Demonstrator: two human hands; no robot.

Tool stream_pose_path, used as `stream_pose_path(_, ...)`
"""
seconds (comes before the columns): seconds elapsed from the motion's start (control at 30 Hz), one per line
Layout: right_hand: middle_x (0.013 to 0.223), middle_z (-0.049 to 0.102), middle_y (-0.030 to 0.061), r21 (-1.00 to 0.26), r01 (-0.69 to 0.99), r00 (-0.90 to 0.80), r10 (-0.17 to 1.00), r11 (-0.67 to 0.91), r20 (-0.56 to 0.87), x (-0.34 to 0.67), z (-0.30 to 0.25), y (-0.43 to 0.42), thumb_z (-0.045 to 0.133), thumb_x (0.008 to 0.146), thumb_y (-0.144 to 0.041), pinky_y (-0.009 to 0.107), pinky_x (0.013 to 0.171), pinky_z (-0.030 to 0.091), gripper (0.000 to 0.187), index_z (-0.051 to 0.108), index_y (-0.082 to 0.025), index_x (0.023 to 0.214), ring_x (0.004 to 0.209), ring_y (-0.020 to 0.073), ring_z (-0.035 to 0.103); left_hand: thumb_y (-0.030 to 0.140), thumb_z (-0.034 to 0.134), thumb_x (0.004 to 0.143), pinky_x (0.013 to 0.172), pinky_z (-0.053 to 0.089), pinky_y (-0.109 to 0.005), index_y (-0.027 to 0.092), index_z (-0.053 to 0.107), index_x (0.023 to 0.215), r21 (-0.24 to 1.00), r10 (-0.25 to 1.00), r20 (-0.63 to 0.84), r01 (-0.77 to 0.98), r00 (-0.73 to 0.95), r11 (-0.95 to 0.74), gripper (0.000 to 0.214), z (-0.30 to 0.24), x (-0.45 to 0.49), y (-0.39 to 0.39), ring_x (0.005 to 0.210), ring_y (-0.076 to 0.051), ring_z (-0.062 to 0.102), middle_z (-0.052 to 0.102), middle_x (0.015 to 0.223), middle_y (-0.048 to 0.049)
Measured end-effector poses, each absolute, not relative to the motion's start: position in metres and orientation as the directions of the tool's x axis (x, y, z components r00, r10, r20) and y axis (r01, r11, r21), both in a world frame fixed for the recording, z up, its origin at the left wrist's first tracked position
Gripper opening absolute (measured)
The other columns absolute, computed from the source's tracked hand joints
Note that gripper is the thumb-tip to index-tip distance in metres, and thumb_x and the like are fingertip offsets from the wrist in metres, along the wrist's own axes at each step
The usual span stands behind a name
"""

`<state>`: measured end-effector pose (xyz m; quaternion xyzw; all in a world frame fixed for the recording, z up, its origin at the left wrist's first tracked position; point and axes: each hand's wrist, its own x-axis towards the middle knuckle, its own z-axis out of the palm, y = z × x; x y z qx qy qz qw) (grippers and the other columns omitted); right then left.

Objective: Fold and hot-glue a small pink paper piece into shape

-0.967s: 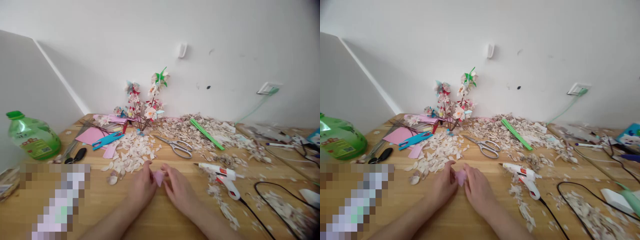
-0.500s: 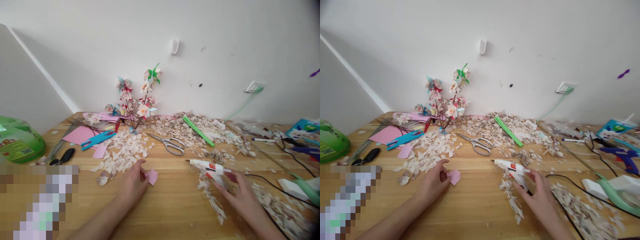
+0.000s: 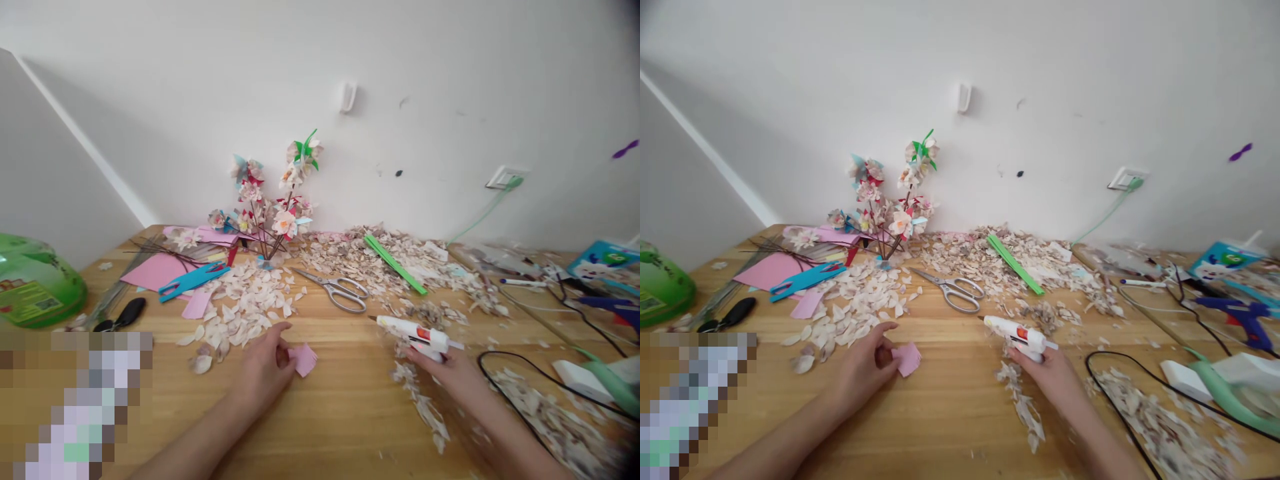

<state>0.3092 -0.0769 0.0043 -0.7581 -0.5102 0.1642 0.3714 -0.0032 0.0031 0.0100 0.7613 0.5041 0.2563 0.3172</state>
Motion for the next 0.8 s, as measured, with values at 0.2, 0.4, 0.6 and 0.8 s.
stream_pose_path(0.2,0.078,0.072,0.0099,-0.754,0.571,0.625,0.767,-0.323,0.145,0.296,0.024,-0.088,0.061,0.062,-0.05,0.035,0.062,0.05,0.04,0.068,-0.016,0.083,0.076,0.0302,0.065,0.016,0.048,0.068,0.063,0.043,-0.029,0.018,0.045,0.112,0.728,0.927,0.083,0.613,0.366,-0.307,0.044,0.008,-0.003,0.004,0.062,-0.014,0.054,0.061,0.073,0.0001)
stream_pose_path(0.4,0.054,0.065,0.0016,-0.714,0.652,0.293,0.953,-0.257,-0.075,0.254,0.054,-0.097,0.054,0.069,-0.055,0.026,0.045,0.042,0.037,0.065,-0.02,0.072,0.049,0.0189,0.057,0.015,0.049,0.067,0.064,0.042,-0.029,0.018,0.046,0.109,0.714,0.931,0.094,0.628,0.352,-0.309,0.042,0.006,-0.001,0.004,0.065,-0.015,0.055,0.062,0.074,-0.0002)
stream_pose_path(0.6,0.061,0.065,0.0005,-0.682,0.718,0.04,0.986,-0.139,-0.159,0.208,0.056,-0.085,0.048,0.077,-0.051,0.022,0.046,0.039,0.035,0.061,-0.019,0.073,0.052,0.0161,0.055,0.021,0.05,0.069,0.063,0.041,-0.029,0.019,0.045,0.112,0.713,0.93,0.101,0.626,0.354,-0.316,0.044,0.007,-0.003,0.004,0.065,-0.015,0.055,0.062,0.072,0.0013)
stream_pose_path(0.8,0.082,0.07,0.0063,-0.63,0.775,-0.026,0.993,-0.055,-0.118,0.189,0.056,-0.071,0.051,0.078,-0.044,0.028,0.061,0.044,0.03,0.065,-0.019,0.086,0.072,0.023,0.062,0.022,0.05,0.068,0.063,0.04,-0.029,0.02,0.043,0.115,0.718,0.927,0.067,0.627,0.368,-0.301,0.047,0.019,-0.008,0.002,0.065,-0.015,0.055,0.063,0.076,0.0009)
